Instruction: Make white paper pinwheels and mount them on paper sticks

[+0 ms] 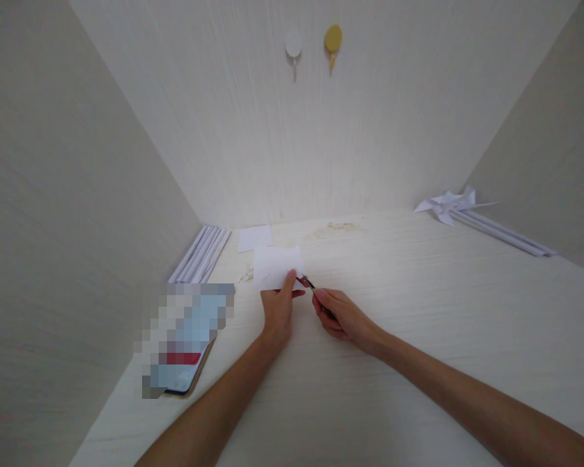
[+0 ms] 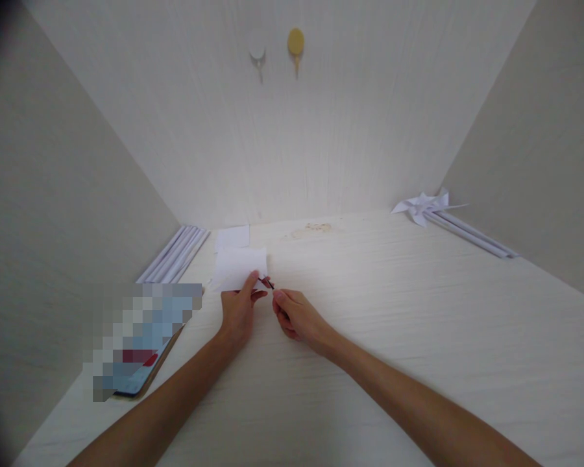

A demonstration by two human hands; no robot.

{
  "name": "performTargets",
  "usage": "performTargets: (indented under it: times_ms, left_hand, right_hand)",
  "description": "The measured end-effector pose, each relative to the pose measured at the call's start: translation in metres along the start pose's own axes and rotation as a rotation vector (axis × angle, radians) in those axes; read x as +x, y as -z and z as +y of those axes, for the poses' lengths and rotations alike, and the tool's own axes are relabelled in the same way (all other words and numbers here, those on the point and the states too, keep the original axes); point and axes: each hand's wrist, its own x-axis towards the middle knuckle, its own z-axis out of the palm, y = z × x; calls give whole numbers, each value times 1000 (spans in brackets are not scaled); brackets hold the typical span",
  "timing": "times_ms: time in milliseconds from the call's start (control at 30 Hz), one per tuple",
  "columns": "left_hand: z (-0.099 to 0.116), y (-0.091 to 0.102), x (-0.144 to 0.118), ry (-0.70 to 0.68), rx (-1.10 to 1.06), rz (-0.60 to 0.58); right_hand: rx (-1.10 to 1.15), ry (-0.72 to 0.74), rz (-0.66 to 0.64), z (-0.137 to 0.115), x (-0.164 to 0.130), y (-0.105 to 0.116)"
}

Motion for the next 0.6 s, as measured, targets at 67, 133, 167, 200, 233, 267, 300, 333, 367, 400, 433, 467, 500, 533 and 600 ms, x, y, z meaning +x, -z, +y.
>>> performTargets:
  times_ms: [67, 133, 167, 200, 233, 267, 300, 333, 367, 400, 433, 467, 500, 533, 600]
  left_hand:
    - [0, 0, 0, -4, 4, -3]
    - [0, 0, 0, -5, 6, -1]
    - [0, 0, 0, -5, 7, -1]
    - [0, 0, 0, -4, 6, -3]
    - [0, 0, 0, -3, 6, -3]
    - [0, 0, 0, -4, 6, -4]
    - [0, 0, 0, -4, 8, -4]
    - [0, 0, 0, -4, 10, -3]
    - [0, 0, 0, -4, 13, -3]
    - [0, 0, -1, -3, 16, -6]
    - [0, 0, -1, -3, 16, -9]
    - [0, 0, 0, -1, 15, -11]
    - [0, 0, 0, 0, 11, -8]
    - [0, 0, 0, 2, 7, -7]
    - [0, 0, 0, 2, -1, -2]
  right_hand:
    - [-5, 3, 4, 1, 0, 0]
    - [-8, 4, 6, 2, 0, 1]
    - [-7, 5, 6, 2, 1, 0]
    - [-5, 6, 6, 2, 1, 0]
    - [-3, 5, 7, 2, 1, 0]
    - [-2, 4, 9, 2, 1, 0]
    - [-2, 3, 12, 2, 1, 0]
    - [-3, 2, 13, 1, 1, -1]
    - [-4, 2, 13, 1, 1, -1]
    - [-5, 4, 13, 1, 1, -1]
    - [-6, 7, 15, 0, 1, -1]
    - [-6, 10, 19, 0, 1, -1]
    - [-8, 16, 24, 0, 0, -1]
    - [-12, 22, 30, 1, 0, -1]
    - [-24, 35, 44, 1, 0, -1]
